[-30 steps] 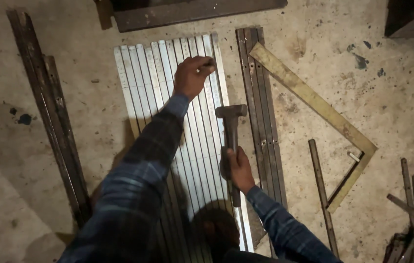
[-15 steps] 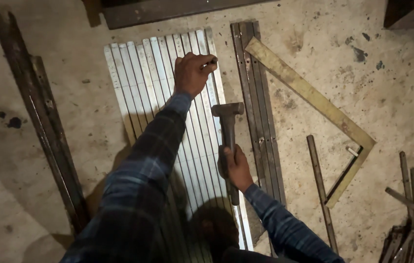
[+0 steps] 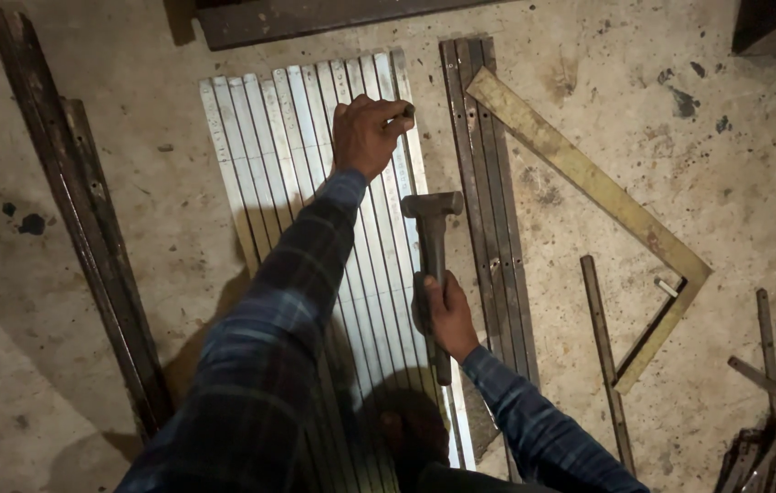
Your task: The recorder is using a hammer to straighten or shape thin metal strips on a workshop floor.
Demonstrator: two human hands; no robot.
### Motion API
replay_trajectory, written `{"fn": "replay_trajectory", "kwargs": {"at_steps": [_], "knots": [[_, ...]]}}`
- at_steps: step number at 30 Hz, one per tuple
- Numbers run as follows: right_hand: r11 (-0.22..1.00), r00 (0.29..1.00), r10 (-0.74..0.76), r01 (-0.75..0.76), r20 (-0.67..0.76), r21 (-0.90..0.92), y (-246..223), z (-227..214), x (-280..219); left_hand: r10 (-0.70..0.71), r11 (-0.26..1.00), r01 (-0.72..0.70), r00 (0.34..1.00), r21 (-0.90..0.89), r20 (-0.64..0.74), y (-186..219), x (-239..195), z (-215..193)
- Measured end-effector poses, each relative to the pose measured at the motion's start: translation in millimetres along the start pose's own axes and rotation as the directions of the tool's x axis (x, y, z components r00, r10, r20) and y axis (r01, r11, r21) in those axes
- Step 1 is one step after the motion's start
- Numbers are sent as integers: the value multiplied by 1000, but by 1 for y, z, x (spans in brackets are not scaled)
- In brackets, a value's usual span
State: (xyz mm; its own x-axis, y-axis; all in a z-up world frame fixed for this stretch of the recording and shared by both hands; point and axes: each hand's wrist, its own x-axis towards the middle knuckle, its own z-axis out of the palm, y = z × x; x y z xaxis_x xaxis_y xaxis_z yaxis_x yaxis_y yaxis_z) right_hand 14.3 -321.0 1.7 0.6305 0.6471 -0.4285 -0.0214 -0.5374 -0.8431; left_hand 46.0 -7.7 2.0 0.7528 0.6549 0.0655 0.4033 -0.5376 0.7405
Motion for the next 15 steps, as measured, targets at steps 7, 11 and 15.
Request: {"fn": "replay_trajectory", "kwargs": {"at_steps": [7,11,15], "knots": [[995,994,97,-98,40,32,-14,-2,0,59,998,-59,997,5,-45,-4,0,4],[998,997,59,-59,40,8,-2,-2,1,92,994,-87,992,66,-81,-5,-4,7],[992,995,81,-87,64,90,-24,-5,-2,100,981,-94,994,169,-30,16,-8,-5]]}}
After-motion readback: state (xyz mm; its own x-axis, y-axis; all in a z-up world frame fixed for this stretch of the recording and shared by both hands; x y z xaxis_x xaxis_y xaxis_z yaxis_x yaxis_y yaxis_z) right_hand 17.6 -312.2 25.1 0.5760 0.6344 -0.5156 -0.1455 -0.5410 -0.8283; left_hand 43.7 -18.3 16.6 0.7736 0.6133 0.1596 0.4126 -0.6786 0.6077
